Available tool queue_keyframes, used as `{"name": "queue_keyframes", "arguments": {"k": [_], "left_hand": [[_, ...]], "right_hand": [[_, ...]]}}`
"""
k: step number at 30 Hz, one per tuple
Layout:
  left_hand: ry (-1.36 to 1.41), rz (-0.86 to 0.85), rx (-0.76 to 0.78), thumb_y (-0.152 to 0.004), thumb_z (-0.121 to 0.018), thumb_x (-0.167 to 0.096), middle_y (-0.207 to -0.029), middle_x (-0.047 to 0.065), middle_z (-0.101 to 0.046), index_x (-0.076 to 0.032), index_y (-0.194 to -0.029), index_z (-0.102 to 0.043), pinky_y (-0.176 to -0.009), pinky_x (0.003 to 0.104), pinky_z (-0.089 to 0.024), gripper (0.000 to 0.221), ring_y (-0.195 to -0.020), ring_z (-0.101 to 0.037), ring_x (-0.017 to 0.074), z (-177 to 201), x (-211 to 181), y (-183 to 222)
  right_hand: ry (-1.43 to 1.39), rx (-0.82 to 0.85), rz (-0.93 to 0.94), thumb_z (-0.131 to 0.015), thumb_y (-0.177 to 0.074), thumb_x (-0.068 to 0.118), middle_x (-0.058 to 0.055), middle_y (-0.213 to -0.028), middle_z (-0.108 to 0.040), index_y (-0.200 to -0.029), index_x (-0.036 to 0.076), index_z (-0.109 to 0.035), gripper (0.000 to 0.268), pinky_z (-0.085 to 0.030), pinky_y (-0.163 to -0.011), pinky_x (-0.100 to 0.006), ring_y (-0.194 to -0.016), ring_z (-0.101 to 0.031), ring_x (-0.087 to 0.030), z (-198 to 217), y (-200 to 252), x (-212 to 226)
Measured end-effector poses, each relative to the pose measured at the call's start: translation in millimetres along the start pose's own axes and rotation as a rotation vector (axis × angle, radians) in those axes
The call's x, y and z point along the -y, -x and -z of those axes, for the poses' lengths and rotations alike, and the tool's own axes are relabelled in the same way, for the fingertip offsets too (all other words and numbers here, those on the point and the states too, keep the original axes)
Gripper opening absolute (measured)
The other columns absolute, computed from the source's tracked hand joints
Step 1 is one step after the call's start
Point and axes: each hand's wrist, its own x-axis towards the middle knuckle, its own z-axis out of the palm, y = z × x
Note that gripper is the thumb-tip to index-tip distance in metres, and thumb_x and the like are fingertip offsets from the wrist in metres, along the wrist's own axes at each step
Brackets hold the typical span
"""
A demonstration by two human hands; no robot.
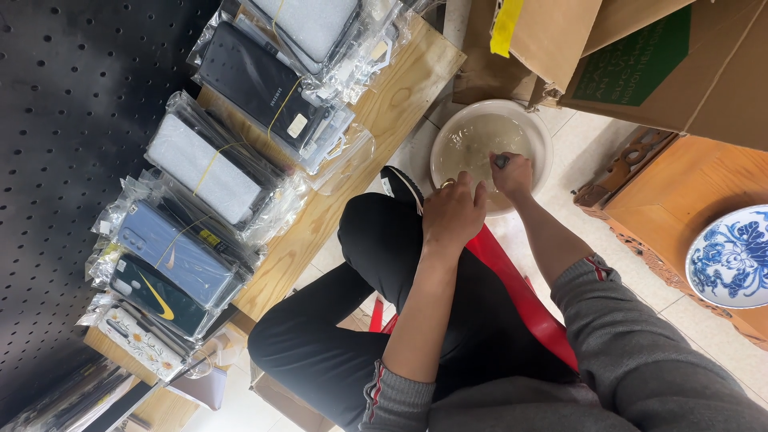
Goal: Cleaning various phone cases using a cloth before organizing them in a storage area.
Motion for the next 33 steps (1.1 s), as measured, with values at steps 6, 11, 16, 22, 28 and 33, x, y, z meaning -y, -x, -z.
{"name": "queue_keyframes", "arguments": {"k": [6,11,16,22,28,33], "left_hand": [[-0.008,-0.001,0.005,-0.102,-0.036,-0.040,-0.092,0.021,-0.071,-0.006,-0.111,-0.063,-0.084,0.053,-0.055,0.044,-0.095,-0.074,0.0405,4,-2,2],[-0.007,0.001,-0.005,-0.102,-0.035,-0.041,-0.091,0.022,-0.071,-0.006,-0.111,-0.063,-0.083,0.053,-0.056,0.046,-0.094,-0.074,0.0402,1,-1,1],[-0.010,0.006,0.016,-0.102,-0.034,-0.041,-0.093,0.021,-0.071,-0.006,-0.113,-0.063,-0.085,0.052,-0.056,0.046,-0.096,-0.074,0.0393,3,-1,1],[-0.022,0.013,0.015,-0.102,-0.035,-0.041,-0.094,0.021,-0.071,-0.006,-0.113,-0.063,-0.084,0.053,-0.056,0.046,-0.096,-0.074,0.0397,2,0,0],[-0.080,0.065,0.041,-0.099,-0.034,-0.047,-0.099,0.020,-0.072,-0.009,-0.117,-0.061,-0.085,0.056,-0.054,0.050,-0.098,-0.073,0.0413,-27,12,-18],[-0.157,0.084,0.021,-0.098,-0.039,-0.047,-0.100,0.019,-0.072,-0.010,-0.119,-0.062,-0.087,0.053,-0.054,0.049,-0.099,-0.073,0.0386,-50,21,-44]], "right_hand": [[0.133,-0.006,-0.036,-0.065,-0.099,0.043,-0.004,-0.048,-0.051,-0.066,0.016,-0.065,0.043,-0.047,-0.051,-0.038,-0.049,-0.064,-0.029,9,7,22],[0.248,-0.037,-0.047,-0.058,-0.101,0.050,-0.008,-0.051,-0.058,-0.064,0.020,-0.069,0.049,-0.054,-0.057,-0.041,-0.058,-0.071,-0.033,5,7,29],[0.203,-0.033,-0.072,-0.049,-0.104,0.051,-0.021,-0.070,-0.070,-0.077,0.017,-0.078,0.052,-0.058,-0.076,-0.051,-0.083,-0.074,-0.044,14,20,47],[0.104,-0.030,-0.112,-0.039,-0.104,0.054,-0.025,-0.082,-0.073,-0.080,0.013,-0.079,0.062,-0.055,-0.084,-0.057,-0.094,-0.071,-0.048,17,22,45],[-0.048,-0.019,-0.174,-0.015,-0.106,0.064,-0.027,-0.088,-0.073,-0.089,0.004,-0.078,0.089,-0.052,-0.092,-0.053,-0.102,-0.071,-0.044,38,39,67],[-0.291,0.043,-0.235,-0.001,-0.100,0.070,-0.024,-0.092,-0.073,-0.100,-0.001,-0.072,0.101,-0.044,-0.103,-0.055,-0.111,-0.067,-0.042,55,52,80]]}}
